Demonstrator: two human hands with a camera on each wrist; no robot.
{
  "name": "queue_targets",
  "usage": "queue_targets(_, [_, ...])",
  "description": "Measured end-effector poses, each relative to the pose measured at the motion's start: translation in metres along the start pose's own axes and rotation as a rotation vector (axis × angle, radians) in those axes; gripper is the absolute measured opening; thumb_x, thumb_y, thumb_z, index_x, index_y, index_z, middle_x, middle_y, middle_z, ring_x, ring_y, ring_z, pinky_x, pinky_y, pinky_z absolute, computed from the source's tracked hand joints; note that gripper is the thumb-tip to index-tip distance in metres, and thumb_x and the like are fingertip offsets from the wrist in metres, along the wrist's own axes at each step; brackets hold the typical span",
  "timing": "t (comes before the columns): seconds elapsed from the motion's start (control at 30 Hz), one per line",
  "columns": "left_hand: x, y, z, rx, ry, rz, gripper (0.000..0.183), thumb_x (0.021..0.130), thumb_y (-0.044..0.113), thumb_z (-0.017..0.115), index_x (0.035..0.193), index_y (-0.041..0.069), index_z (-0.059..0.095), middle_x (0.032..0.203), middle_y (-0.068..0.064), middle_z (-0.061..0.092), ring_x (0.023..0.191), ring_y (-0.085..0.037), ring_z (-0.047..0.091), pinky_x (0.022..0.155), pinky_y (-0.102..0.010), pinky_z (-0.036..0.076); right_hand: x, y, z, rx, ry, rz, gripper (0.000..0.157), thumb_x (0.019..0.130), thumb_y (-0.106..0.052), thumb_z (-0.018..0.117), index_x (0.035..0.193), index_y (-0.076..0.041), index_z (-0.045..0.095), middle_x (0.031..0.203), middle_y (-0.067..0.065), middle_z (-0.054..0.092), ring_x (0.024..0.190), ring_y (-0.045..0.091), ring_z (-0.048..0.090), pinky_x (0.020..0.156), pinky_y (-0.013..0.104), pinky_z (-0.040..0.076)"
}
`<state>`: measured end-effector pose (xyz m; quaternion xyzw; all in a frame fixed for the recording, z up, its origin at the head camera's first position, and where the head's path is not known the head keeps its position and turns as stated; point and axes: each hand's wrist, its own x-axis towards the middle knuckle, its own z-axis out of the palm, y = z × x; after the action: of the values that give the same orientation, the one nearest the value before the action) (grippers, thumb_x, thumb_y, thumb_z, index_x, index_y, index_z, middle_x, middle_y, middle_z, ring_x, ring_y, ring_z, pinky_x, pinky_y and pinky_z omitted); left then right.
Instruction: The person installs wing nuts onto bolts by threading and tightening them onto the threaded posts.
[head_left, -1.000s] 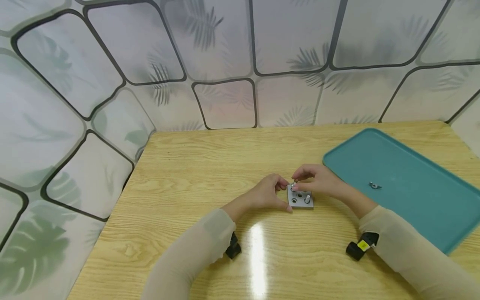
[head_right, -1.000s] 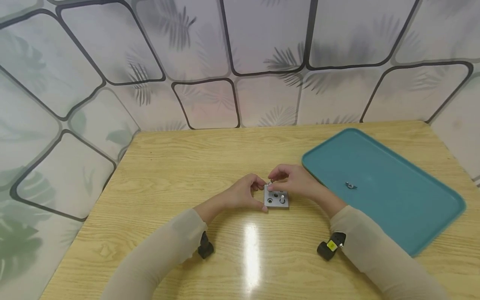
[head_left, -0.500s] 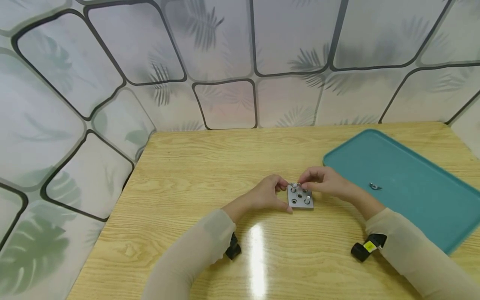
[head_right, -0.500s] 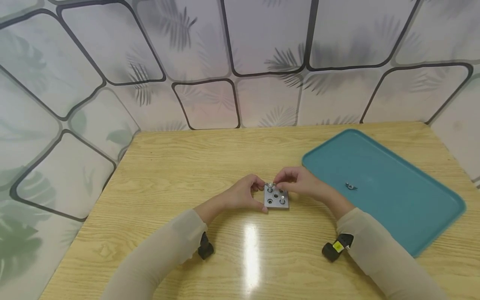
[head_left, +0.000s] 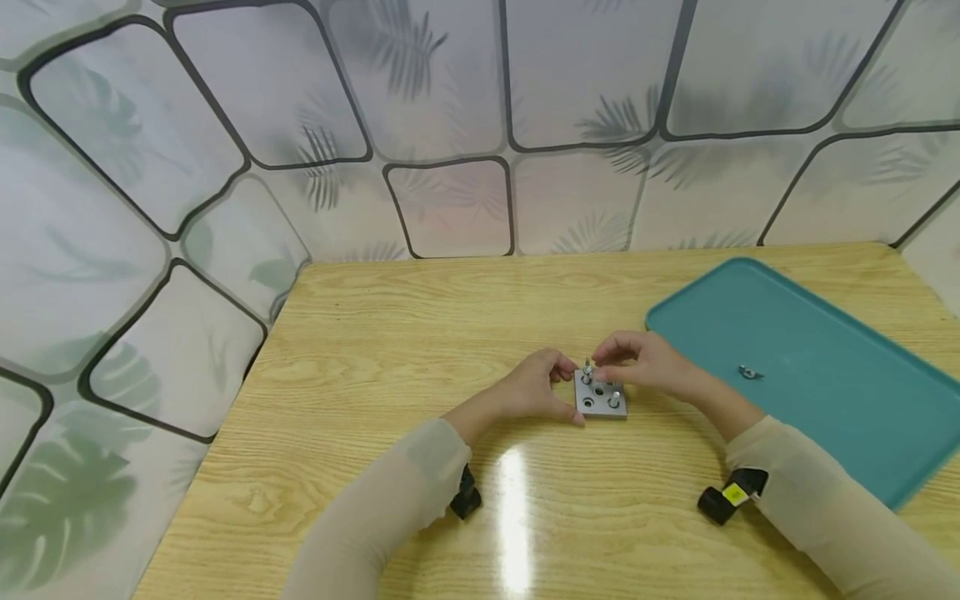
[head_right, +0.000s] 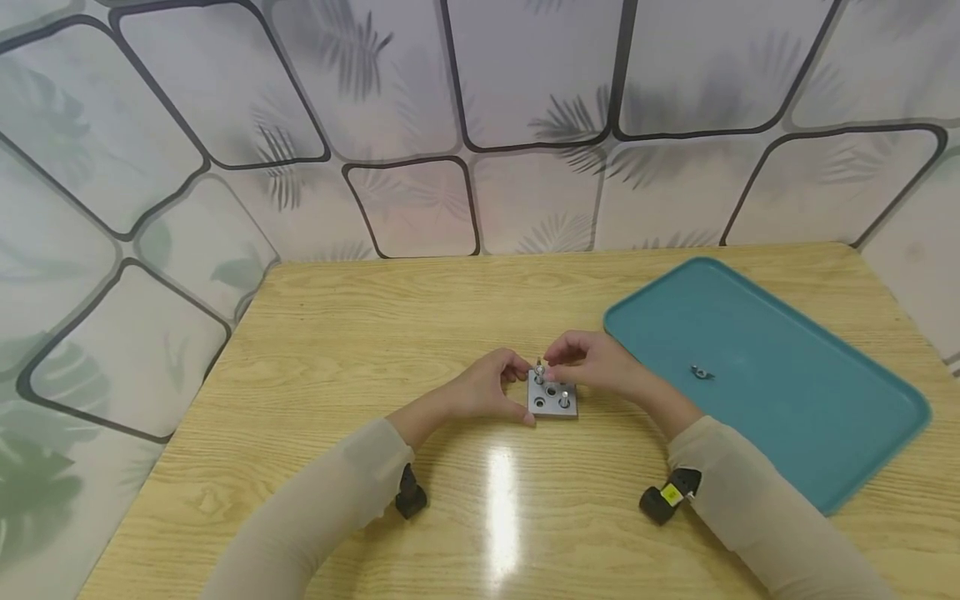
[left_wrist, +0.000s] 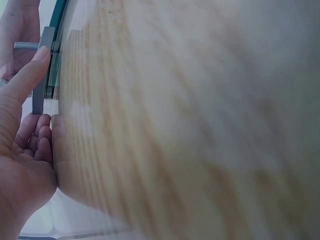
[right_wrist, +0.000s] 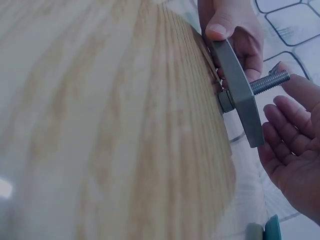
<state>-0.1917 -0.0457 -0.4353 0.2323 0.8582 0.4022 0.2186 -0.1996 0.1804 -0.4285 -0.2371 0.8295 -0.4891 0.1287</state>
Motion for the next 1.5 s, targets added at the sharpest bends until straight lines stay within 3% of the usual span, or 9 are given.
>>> queue_targets(0.37, [-0.001,0.0,0.001,0.002,-0.014,-0.006,0.07,0.065,0.03,0.088,0.12,0.005,0.052,0.109,0.002,0.052,0.098,-0.01,0.049,0.086,-0.02,0.043,0.003,-0.006,0.005,0.013,-0.028,0.015,0.024,0.084,-0.017,0.073,0.101,-0.001,0.065,0.096,0.008,0.066,0.089,0.015,0.059,0.079,0.03,0.049])
queue_targets(0.73, [-0.001,0.0,0.001,0.002,-0.003,0.0,0.069,0.064,0.029,0.089,0.118,0.005,0.053,0.107,0.002,0.053,0.097,-0.01,0.048,0.086,-0.02,0.042,-0.005,0.001,-0.002,-0.02,-0.008,-0.051,0.015,0.084,-0.009,0.071,0.097,-0.003,0.067,0.096,0.007,0.068,0.089,0.004,0.059,0.082,0.024,0.047])
queue_targets(1.03, [0.0,-0.001,0.0,0.014,0.0,0.002,0.069,0.064,0.029,0.088,0.118,0.005,0.053,0.106,0.002,0.053,0.096,-0.01,0.049,0.086,-0.02,0.042,-0.007,0.002,-0.002,0.012,-0.01,-0.094,0.007,0.085,-0.005,0.068,0.092,-0.003,0.068,0.092,0.007,0.068,0.084,0.003,0.06,0.074,0.023,0.049])
queue_targets(1.3, [0.0,-0.001,-0.001,0.009,0.005,0.01,0.068,0.064,0.029,0.089,0.117,0.005,0.054,0.105,0.003,0.053,0.096,-0.01,0.049,0.084,-0.019,0.042,-0.004,-0.001,-0.001,-0.033,0.028,-0.031,0.016,0.083,-0.012,0.073,0.095,-0.003,0.068,0.093,0.006,0.069,0.087,0.006,0.06,0.08,0.027,0.049])
queue_targets(1.5, [-0.001,0.0,0.0,0.007,0.002,0.004,0.068,0.064,0.029,0.088,0.117,0.005,0.054,0.106,0.002,0.053,0.096,-0.01,0.049,0.085,-0.02,0.042,-0.001,-0.002,0.0,-0.073,0.013,-0.038,0.024,0.081,-0.015,0.075,0.1,-0.003,0.066,0.098,0.008,0.068,0.092,0.015,0.063,0.083,0.033,0.05])
